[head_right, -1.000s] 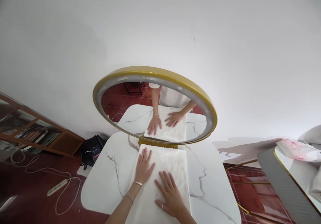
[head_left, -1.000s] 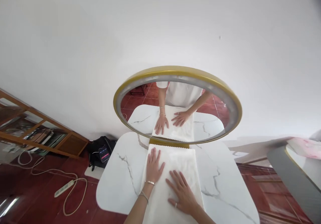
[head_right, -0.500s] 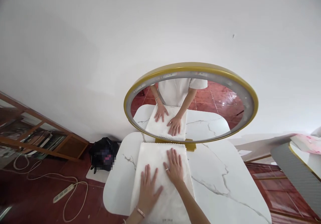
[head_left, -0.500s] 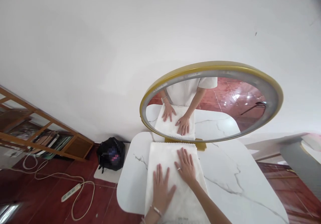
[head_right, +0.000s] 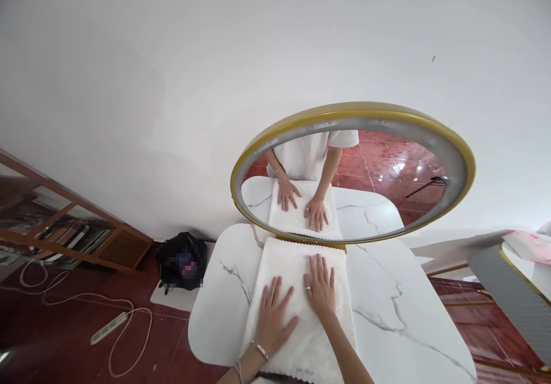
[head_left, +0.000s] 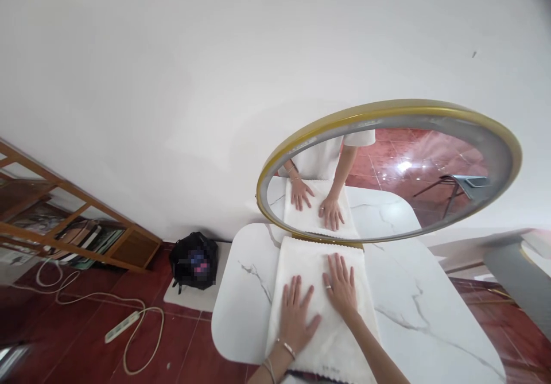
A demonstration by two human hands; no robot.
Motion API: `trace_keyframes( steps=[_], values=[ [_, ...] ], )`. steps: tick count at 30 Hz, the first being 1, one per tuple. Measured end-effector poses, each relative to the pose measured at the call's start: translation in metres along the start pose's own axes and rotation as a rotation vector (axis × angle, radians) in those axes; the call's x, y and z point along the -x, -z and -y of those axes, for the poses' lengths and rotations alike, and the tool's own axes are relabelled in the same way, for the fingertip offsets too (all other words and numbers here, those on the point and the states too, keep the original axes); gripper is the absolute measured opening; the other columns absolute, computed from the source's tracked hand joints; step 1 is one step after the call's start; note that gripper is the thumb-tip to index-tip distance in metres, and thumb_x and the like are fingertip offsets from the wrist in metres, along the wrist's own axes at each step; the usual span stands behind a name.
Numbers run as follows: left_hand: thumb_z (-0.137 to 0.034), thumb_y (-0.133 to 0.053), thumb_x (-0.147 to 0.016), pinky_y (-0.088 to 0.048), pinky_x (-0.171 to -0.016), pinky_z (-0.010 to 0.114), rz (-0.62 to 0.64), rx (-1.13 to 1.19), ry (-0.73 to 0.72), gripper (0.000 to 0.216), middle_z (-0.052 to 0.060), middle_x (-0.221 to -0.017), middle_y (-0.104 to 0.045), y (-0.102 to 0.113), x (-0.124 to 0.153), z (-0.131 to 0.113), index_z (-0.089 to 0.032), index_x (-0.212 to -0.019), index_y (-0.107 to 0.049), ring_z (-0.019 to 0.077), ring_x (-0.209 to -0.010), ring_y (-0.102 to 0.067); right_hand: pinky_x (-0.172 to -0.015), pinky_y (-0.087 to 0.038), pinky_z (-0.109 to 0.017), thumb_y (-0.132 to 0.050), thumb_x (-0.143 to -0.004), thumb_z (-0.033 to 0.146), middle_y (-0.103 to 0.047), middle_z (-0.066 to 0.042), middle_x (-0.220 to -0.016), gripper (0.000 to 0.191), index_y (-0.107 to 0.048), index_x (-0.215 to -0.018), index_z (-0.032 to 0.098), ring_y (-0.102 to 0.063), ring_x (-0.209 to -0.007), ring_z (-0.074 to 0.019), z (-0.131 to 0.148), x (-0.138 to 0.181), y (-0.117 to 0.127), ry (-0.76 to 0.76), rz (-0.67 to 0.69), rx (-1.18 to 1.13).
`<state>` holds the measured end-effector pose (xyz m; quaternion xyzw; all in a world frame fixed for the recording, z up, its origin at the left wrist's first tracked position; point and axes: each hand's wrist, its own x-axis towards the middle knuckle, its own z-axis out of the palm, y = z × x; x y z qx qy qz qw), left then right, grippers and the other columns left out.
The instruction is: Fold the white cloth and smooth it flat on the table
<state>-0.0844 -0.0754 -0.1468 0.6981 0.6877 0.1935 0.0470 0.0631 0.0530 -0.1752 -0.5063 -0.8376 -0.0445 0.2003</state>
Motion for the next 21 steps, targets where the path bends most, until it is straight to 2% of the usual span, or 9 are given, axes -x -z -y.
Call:
trace_keyframes(
  steps=[8, 11, 13, 15, 19, 21],
  values=[
    [-0.052, -0.051, -0.085, -0.023, -0.111, 0.050, -0.040, -0.118, 0.125, 0.068, 0.006, -0.155, -0.019, 0.026, 0.034, 0.062, -0.032, -0.145, -0.026, 0.0308, -0.140, -0.023, -0.112, -0.020, -0.047, -0.029, -0.095, 0.029, -0.015, -0.008, -0.155, 0.066, 0.006, -0.149, 0.018, -0.015, -0.142, -0.0230, 0.086, -0.028, -0.015, 0.132, 0.035, -0.109],
    [-0.051, -0.050, -0.086, -0.025, -0.111, 0.051, -0.062, -0.136, 0.172, 0.067, 0.008, -0.154, -0.023, 0.032, 0.038, 0.080, -0.030, -0.145, -0.028, 0.0305, -0.139, -0.025, -0.112, -0.021, -0.046, -0.030, -0.095, 0.027, -0.019, -0.008, -0.154, 0.066, 0.007, -0.149, 0.017, -0.015, -0.142, -0.0227, 0.110, -0.037, -0.019, 0.169, 0.038, -0.135],
    [-0.046, -0.048, -0.088, -0.028, -0.110, 0.049, -0.103, -0.115, 0.222, 0.063, 0.010, -0.152, -0.028, 0.036, 0.027, 0.091, -0.026, -0.145, -0.029, 0.0289, -0.137, -0.029, -0.112, -0.021, -0.045, -0.030, -0.095, 0.026, -0.020, -0.008, -0.154, 0.066, 0.007, -0.149, 0.017, -0.015, -0.142, -0.0221, 0.119, -0.040, -0.020, 0.183, 0.037, -0.146],
    [-0.040, -0.043, -0.091, -0.030, -0.111, 0.046, -0.142, -0.087, 0.258, 0.058, 0.010, -0.151, -0.030, 0.038, 0.005, 0.103, -0.024, -0.145, -0.028, 0.0269, -0.137, -0.030, -0.112, -0.021, -0.045, -0.031, -0.095, 0.028, -0.019, -0.008, -0.154, 0.066, 0.006, -0.149, 0.017, -0.013, -0.143, -0.0224, 0.122, -0.040, -0.021, 0.167, 0.032, -0.154],
    [-0.038, -0.042, -0.092, -0.026, -0.113, 0.049, -0.142, -0.089, 0.223, 0.057, 0.006, -0.156, -0.016, 0.037, -0.046, 0.128, -0.029, -0.146, -0.026, 0.0278, -0.142, -0.017, -0.111, -0.022, -0.049, -0.031, -0.096, 0.033, -0.014, -0.010, -0.155, 0.067, 0.004, -0.150, 0.015, -0.012, -0.143, -0.0256, 0.118, -0.038, -0.026, 0.036, -0.026, -0.159],
    [-0.041, -0.045, -0.091, -0.023, -0.113, 0.051, -0.128, -0.116, 0.188, 0.058, 0.004, -0.157, -0.012, 0.033, -0.062, 0.140, -0.032, -0.145, -0.026, 0.0292, -0.143, -0.014, -0.111, -0.024, -0.048, -0.031, -0.096, 0.034, -0.013, -0.011, -0.155, 0.067, 0.003, -0.150, 0.015, -0.013, -0.142, -0.0264, 0.116, -0.040, -0.030, 0.022, -0.037, -0.158]
  ],
)
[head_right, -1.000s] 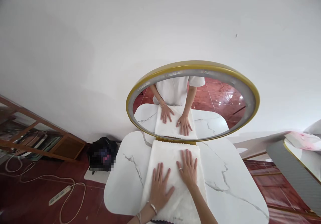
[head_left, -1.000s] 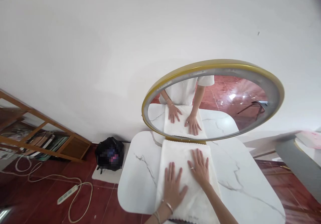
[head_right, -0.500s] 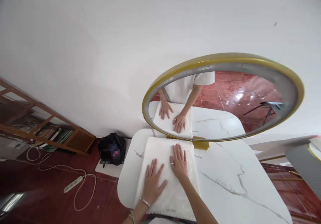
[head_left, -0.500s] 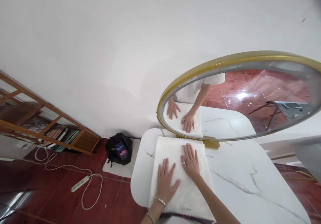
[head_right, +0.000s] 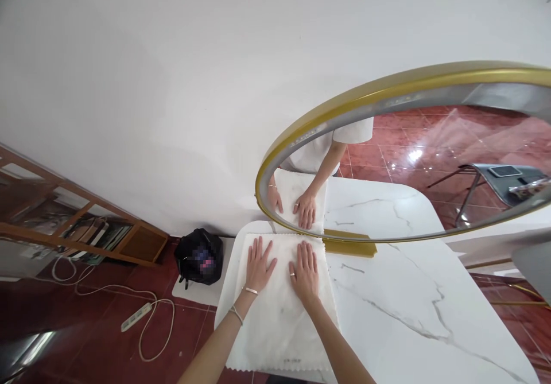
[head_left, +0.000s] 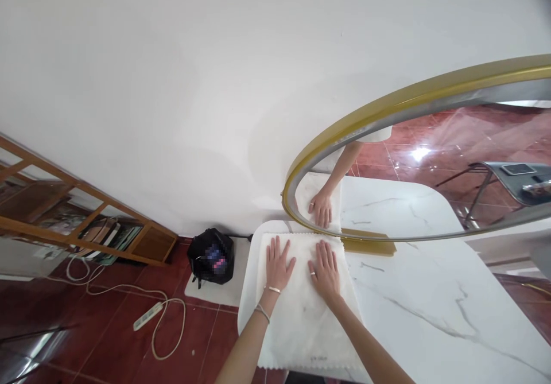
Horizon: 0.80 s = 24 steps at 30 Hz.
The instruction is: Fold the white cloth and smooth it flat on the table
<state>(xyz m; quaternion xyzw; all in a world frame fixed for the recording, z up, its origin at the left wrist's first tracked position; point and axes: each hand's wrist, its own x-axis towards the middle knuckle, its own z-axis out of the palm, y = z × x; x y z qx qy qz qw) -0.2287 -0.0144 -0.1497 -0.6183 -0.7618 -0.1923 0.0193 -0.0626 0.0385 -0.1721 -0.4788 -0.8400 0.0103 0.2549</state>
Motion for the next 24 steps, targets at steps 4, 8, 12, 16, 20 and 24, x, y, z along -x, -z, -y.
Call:
trace_keyframes(
  steps=[4, 8, 12, 16, 20, 24],
  values=[
    [-0.043, -0.045, -0.090, -0.020, -0.114, 0.051, -0.010, -0.042, -0.016, 0.058, 0.003, -0.157, -0.011, -0.009, -0.015, 0.018, -0.033, -0.145, -0.028, 0.0288, -0.143, -0.014, -0.110, -0.025, -0.047, -0.033, -0.095, 0.033, -0.015, -0.012, -0.155, 0.067, 0.000, -0.150, 0.014, -0.016, -0.141, -0.0279, 0.003, -0.018, -0.011, 0.054, 0.030, 0.021],
    [-0.043, -0.044, -0.090, -0.020, -0.113, 0.051, -0.027, -0.055, 0.002, 0.055, 0.004, -0.156, -0.016, -0.012, -0.038, 0.033, -0.031, -0.143, -0.034, 0.0287, -0.143, -0.014, -0.111, -0.021, -0.047, -0.033, -0.094, 0.032, -0.033, -0.016, -0.148, 0.062, -0.015, -0.148, 0.007, -0.026, -0.137, -0.0294, 0.010, -0.048, -0.026, 0.078, 0.077, 0.038],
    [-0.044, -0.046, -0.090, -0.021, -0.113, 0.050, -0.019, -0.062, -0.005, 0.054, 0.004, -0.155, -0.022, -0.014, -0.066, 0.047, -0.031, -0.141, -0.037, 0.0291, -0.142, -0.019, -0.108, -0.020, -0.051, -0.032, -0.093, 0.030, -0.051, -0.017, -0.134, 0.052, -0.039, -0.138, 0.005, -0.038, -0.127, -0.0321, 0.016, -0.074, -0.042, 0.031, 0.101, 0.023],
    [-0.044, -0.043, -0.091, -0.022, -0.113, 0.049, -0.015, -0.072, -0.006, 0.052, 0.004, -0.154, -0.024, -0.012, -0.070, 0.056, -0.030, -0.141, -0.038, 0.0277, -0.141, -0.021, -0.105, -0.023, -0.051, -0.030, -0.094, 0.028, -0.055, -0.017, -0.128, 0.046, -0.046, -0.132, 0.007, -0.042, -0.122, -0.0313, 0.022, -0.083, -0.046, 0.041, 0.114, 0.005],
    [-0.043, -0.042, -0.092, -0.023, -0.112, 0.049, -0.043, -0.094, 0.045, 0.051, 0.007, -0.154, -0.023, -0.005, -0.043, 0.062, -0.028, -0.141, -0.038, 0.0280, -0.141, -0.021, -0.103, -0.029, -0.044, -0.027, -0.094, 0.018, -0.056, -0.011, -0.127, 0.042, -0.052, -0.128, 0.014, -0.045, -0.119, -0.0252, 0.036, -0.069, -0.036, 0.171, 0.168, -0.055],
    [-0.042, -0.043, -0.092, -0.026, -0.111, 0.048, -0.039, -0.129, 0.092, 0.051, 0.008, -0.153, -0.025, 0.008, -0.007, 0.067, -0.027, -0.141, -0.038, 0.0276, -0.141, -0.021, -0.102, -0.033, -0.041, -0.040, -0.093, 0.030, -0.055, -0.011, -0.127, 0.038, -0.055, -0.126, 0.020, -0.046, -0.118, -0.0246, 0.058, -0.033, -0.015, 0.318, 0.235, -0.128]
  ],
)
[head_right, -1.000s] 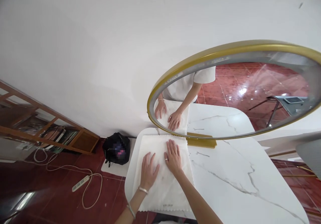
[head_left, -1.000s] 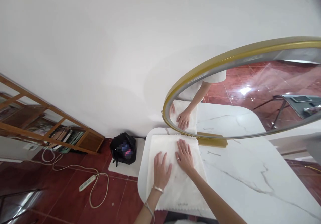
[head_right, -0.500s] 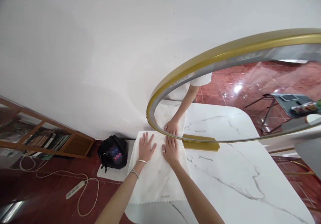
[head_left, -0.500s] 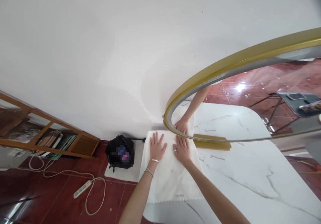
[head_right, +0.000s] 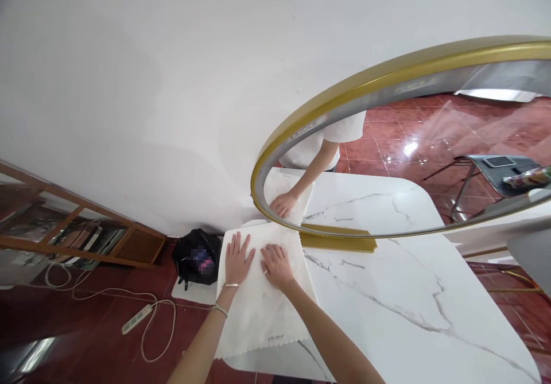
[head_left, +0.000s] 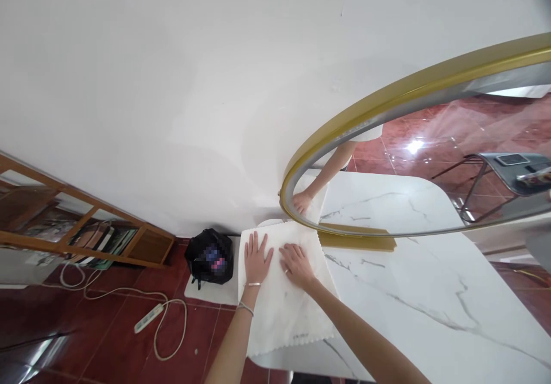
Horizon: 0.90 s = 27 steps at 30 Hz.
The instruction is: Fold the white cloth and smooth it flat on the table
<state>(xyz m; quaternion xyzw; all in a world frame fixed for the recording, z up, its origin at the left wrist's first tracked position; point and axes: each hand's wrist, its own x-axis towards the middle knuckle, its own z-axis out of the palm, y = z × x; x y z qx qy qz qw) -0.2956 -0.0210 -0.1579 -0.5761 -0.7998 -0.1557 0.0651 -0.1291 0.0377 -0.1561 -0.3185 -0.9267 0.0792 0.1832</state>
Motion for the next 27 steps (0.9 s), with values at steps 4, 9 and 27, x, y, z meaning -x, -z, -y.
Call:
trace_keyframes(
  steps=[4, 9, 27],
  values=[
    [-0.040, -0.043, -0.093, -0.029, -0.110, 0.048, 0.027, -0.029, 0.078, 0.050, 0.011, -0.152, -0.026, 0.015, 0.030, 0.003, -0.025, -0.140, -0.040, 0.0286, -0.141, -0.022, -0.108, -0.020, -0.057, -0.053, -0.079, 0.063, -0.023, -0.015, -0.152, 0.081, -0.030, -0.145, 0.024, -0.018, -0.138, -0.0385, 0.033, 0.045, 0.009, 0.108, 0.130, -0.082],
    [-0.035, -0.038, -0.094, -0.029, -0.110, 0.050, 0.029, -0.017, 0.115, 0.048, 0.011, -0.153, -0.026, 0.036, 0.090, -0.013, -0.025, -0.142, -0.037, 0.0271, -0.141, -0.021, -0.109, -0.011, -0.062, -0.047, -0.078, 0.071, -0.001, -0.014, -0.156, 0.093, -0.009, -0.150, 0.026, -0.006, -0.141, -0.0385, 0.053, 0.093, 0.017, 0.131, 0.247, -0.175],
    [-0.032, -0.049, -0.088, -0.027, -0.110, 0.048, 0.035, 0.048, -0.281, 0.064, 0.008, -0.156, -0.013, 0.020, 0.141, -0.154, -0.028, -0.146, -0.023, 0.0304, -0.142, -0.018, -0.109, -0.023, -0.049, -0.044, -0.087, 0.060, -0.024, -0.009, -0.153, 0.073, -0.021, -0.148, 0.027, -0.024, -0.139, -0.0301, -0.048, 0.198, 0.064, -0.069, -0.060, 0.187]
  ],
)
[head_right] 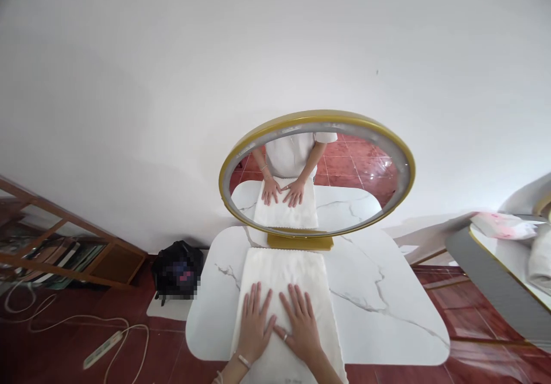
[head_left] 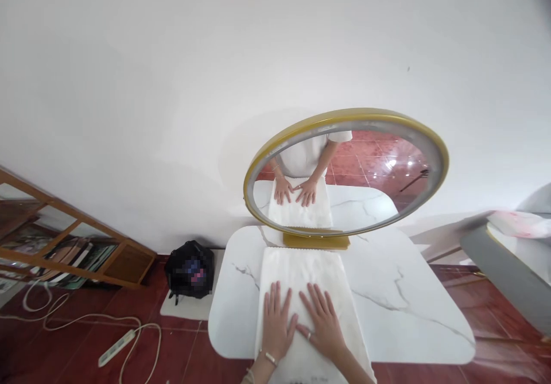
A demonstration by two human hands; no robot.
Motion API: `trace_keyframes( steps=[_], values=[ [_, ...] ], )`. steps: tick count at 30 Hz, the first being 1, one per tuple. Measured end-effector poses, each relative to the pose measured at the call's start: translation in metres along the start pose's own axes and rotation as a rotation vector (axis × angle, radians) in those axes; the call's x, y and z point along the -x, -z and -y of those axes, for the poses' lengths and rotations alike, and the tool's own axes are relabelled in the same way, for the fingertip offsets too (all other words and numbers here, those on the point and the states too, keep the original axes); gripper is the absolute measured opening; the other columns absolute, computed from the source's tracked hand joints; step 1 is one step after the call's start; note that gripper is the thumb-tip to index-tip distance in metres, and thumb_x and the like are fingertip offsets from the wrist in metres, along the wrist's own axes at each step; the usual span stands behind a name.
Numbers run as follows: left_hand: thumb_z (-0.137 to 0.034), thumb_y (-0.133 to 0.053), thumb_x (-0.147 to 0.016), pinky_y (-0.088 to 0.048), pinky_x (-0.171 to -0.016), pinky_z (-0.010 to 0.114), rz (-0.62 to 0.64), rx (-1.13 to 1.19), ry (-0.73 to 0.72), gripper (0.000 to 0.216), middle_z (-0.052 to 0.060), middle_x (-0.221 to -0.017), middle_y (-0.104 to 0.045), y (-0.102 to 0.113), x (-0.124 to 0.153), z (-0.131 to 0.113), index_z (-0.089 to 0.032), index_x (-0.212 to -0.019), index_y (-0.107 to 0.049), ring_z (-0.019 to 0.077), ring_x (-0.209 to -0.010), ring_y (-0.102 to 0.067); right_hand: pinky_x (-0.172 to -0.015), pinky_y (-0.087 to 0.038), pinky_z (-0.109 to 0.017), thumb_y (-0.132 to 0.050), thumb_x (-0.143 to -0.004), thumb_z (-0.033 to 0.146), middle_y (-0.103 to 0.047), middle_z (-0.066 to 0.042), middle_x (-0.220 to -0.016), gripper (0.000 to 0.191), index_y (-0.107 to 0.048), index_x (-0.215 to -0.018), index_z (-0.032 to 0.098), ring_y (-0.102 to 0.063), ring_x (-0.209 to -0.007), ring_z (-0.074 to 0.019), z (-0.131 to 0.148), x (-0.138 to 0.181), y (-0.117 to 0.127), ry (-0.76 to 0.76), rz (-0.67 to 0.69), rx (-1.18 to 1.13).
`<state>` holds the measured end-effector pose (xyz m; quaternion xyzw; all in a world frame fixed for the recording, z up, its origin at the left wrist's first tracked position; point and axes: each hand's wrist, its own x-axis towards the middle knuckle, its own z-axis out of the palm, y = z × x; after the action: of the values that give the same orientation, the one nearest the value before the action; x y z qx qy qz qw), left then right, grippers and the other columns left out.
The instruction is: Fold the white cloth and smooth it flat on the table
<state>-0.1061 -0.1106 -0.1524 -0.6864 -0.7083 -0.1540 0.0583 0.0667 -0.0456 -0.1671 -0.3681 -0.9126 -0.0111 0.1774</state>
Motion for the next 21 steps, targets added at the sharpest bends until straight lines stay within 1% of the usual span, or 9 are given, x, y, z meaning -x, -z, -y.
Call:
trace_keyframes(
  steps=[5, 7, 9, 11, 13, 19, 21],
  values=[
    [-0.039, -0.049, -0.089, -0.025, -0.111, 0.049, 0.046, 0.152, -0.114, 0.065, 0.007, -0.157, -0.010, -0.020, -0.036, -0.063, -0.028, -0.147, -0.022, 0.0303, -0.142, -0.016, -0.109, -0.024, -0.048, -0.044, -0.088, 0.058, -0.022, -0.008, -0.153, 0.072, -0.018, -0.148, 0.028, -0.025, -0.139, -0.0286, -0.060, 0.037, 0.015, -0.141, -0.016, 0.079],
    [-0.042, -0.048, -0.089, -0.025, -0.112, 0.049, 0.054, 0.190, -0.135, 0.064, 0.006, -0.157, -0.010, -0.024, -0.045, -0.081, -0.029, -0.147, -0.022, 0.0298, -0.142, -0.016, -0.108, -0.025, -0.048, -0.044, -0.088, 0.057, -0.022, -0.007, -0.153, 0.073, -0.016, -0.149, 0.029, -0.025, -0.139, -0.0283, -0.075, 0.048, 0.018, -0.178, -0.034, 0.099],
    [-0.044, -0.047, -0.090, -0.025, -0.112, 0.048, 0.056, 0.209, -0.137, 0.063, 0.005, -0.157, -0.011, -0.025, -0.049, -0.089, -0.031, -0.146, -0.023, 0.0287, -0.142, -0.017, -0.108, -0.025, -0.050, -0.044, -0.088, 0.057, -0.021, -0.008, -0.154, 0.074, -0.014, -0.149, 0.029, -0.025, -0.139, -0.0288, -0.081, 0.052, 0.019, -0.199, -0.053, 0.111],
    [-0.043, -0.046, -0.090, -0.026, -0.112, 0.046, 0.057, 0.207, -0.130, 0.060, 0.003, -0.157, -0.013, -0.025, -0.048, -0.087, -0.032, -0.146, -0.024, 0.0270, -0.142, -0.019, -0.108, -0.024, -0.051, -0.044, -0.088, 0.057, -0.020, -0.008, -0.154, 0.074, -0.014, -0.149, 0.028, -0.023, -0.139, -0.0299, -0.079, 0.050, 0.018, -0.204, -0.063, 0.112],
    [-0.041, -0.046, -0.091, -0.026, -0.112, 0.044, 0.055, 0.185, -0.116, 0.059, 0.002, -0.156, -0.014, -0.023, -0.044, -0.078, -0.033, -0.145, -0.025, 0.0258, -0.142, -0.020, -0.108, -0.023, -0.052, -0.044, -0.087, 0.057, -0.019, -0.009, -0.154, 0.075, -0.014, -0.149, 0.027, -0.022, -0.140, -0.0309, -0.071, 0.043, 0.015, -0.192, -0.052, 0.102],
    [-0.036, -0.047, -0.090, -0.027, -0.111, 0.042, 0.014, 0.040, 0.023, 0.058, 0.003, -0.155, -0.022, -0.015, -0.016, -0.029, -0.033, -0.145, -0.027, 0.0251, -0.140, -0.024, -0.110, -0.018, -0.052, -0.043, -0.088, 0.058, -0.017, -0.009, -0.154, 0.073, -0.017, -0.149, 0.027, -0.021, -0.140, -0.0317, -0.032, 0.006, 0.004, -0.051, -0.012, 0.007],
    [-0.033, -0.046, -0.090, -0.028, -0.110, 0.043, -0.011, -0.022, 0.063, 0.058, 0.004, -0.154, -0.024, -0.013, -0.007, -0.016, -0.032, -0.145, -0.028, 0.0252, -0.140, -0.026, -0.110, -0.017, -0.052, -0.043, -0.087, 0.059, -0.017, -0.009, -0.154, 0.074, -0.017, -0.149, 0.027, -0.022, -0.139, -0.0316, -0.021, -0.005, 0.002, 0.002, 0.000, -0.044]
  ],
)
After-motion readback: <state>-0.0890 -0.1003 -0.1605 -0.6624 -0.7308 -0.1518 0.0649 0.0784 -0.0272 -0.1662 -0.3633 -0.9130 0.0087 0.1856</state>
